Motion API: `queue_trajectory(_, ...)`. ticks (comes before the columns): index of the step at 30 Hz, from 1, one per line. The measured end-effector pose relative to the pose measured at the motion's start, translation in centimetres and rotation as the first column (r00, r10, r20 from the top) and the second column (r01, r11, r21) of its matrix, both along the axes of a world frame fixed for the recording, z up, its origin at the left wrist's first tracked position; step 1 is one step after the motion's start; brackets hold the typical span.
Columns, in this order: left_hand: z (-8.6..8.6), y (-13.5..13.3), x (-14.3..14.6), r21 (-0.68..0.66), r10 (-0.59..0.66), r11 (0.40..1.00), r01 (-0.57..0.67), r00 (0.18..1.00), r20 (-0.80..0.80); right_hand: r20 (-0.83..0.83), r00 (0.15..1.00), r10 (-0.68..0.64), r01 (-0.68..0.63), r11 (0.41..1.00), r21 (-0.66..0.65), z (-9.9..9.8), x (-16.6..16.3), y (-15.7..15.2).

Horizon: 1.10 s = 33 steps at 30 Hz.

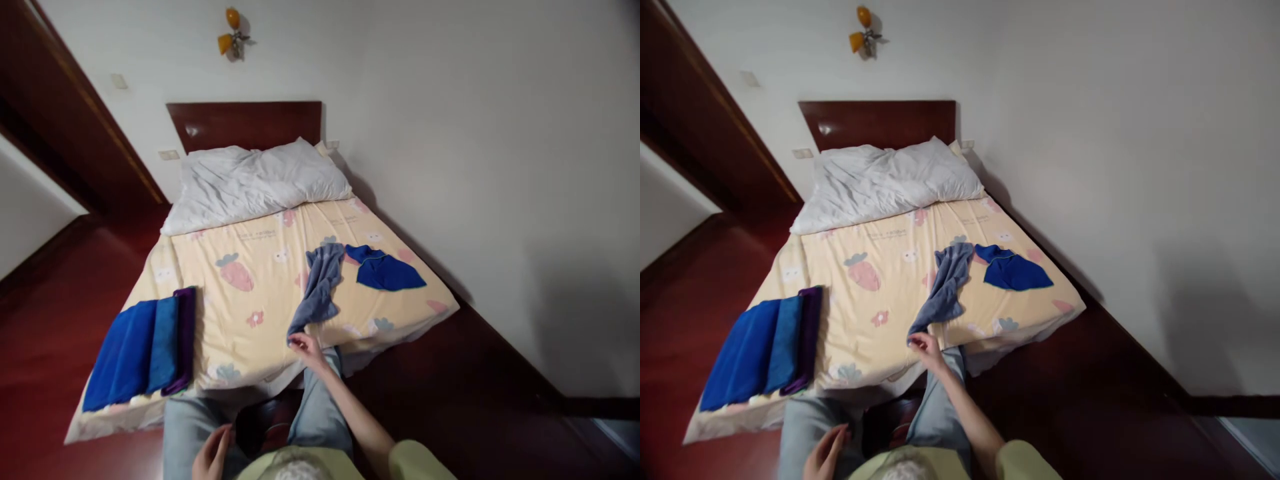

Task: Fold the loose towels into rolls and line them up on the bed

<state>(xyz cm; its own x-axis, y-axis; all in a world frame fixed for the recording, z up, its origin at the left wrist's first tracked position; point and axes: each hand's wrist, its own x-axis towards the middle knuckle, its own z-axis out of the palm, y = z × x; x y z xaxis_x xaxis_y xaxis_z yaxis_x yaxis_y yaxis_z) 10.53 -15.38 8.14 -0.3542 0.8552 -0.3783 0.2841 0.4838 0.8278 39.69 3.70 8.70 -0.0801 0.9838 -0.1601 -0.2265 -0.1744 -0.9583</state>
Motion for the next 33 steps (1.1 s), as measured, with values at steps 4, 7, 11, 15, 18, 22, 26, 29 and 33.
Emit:
queue_trajectory(4, 0.9, 1.5, 2.9, 0.006, 0.006, 1.000, -0.008, 0.950, 0.313, -0.324, 0.945, 0.052, -0.139, 0.957, -0.253, -2.0, -8.4, -9.9)
queue_trajectory(7, 0.9, 2.8, 4.7, 0.016, 0.011, 1.000, -0.020, 0.891, 0.453, -0.315, 0.922, 0.226, -0.328, 0.888, -0.322, -3.2, -11.2, -14.5)
queue_trajectory(11, 0.0, 4.1, 5.8, 0.035, 0.110, 0.987, -0.155, 0.825, 0.554, -0.202, 0.880, 0.430, -0.475, 0.817, -0.327, -3.7, -10.0, -15.2)
queue_trajectory(15, -0.5, 4.2, 5.9, 0.032, 0.135, 0.981, -0.190, 0.796, 0.590, -0.306, 0.933, 0.190, -0.321, 0.822, -0.470, -3.2, -6.9, -13.4)
queue_trajectory(18, -0.1, 3.7, 5.6, 0.121, 0.058, 0.982, -0.146, 0.839, 0.540, -0.369, 0.924, -0.103, -0.147, 0.794, -0.590, -3.1, -5.3, -12.2)
queue_trajectory(22, 0.6, 3.0, 5.3, 0.258, -0.086, 0.966, -0.009, 0.931, 0.355, -0.246, 0.934, -0.257, 0.075, 0.818, -0.570, -4.0, -4.4, -11.4)
queue_trajectory(26, 1.4, 2.6, 4.6, 0.349, -0.116, 0.936, 0.037, 0.971, 0.208, -0.192, 0.948, -0.255, 0.152, 0.889, -0.432, -3.8, -4.2, -11.0)
queue_trajectory(29, 1.9, 2.5, 3.5, 0.407, -0.097, 0.912, 0.051, 0.991, 0.091, -0.238, 0.954, -0.185, 0.102, 0.941, -0.322, -2.4, -3.9, -10.8)
queue_trajectory(33, 2.0, 2.3, 2.2, 0.436, -0.069, 0.895, 0.096, 0.995, -0.077, -0.316, 0.942, -0.112, 0.018, 0.958, -0.286, -0.1, -3.4, -11.0)
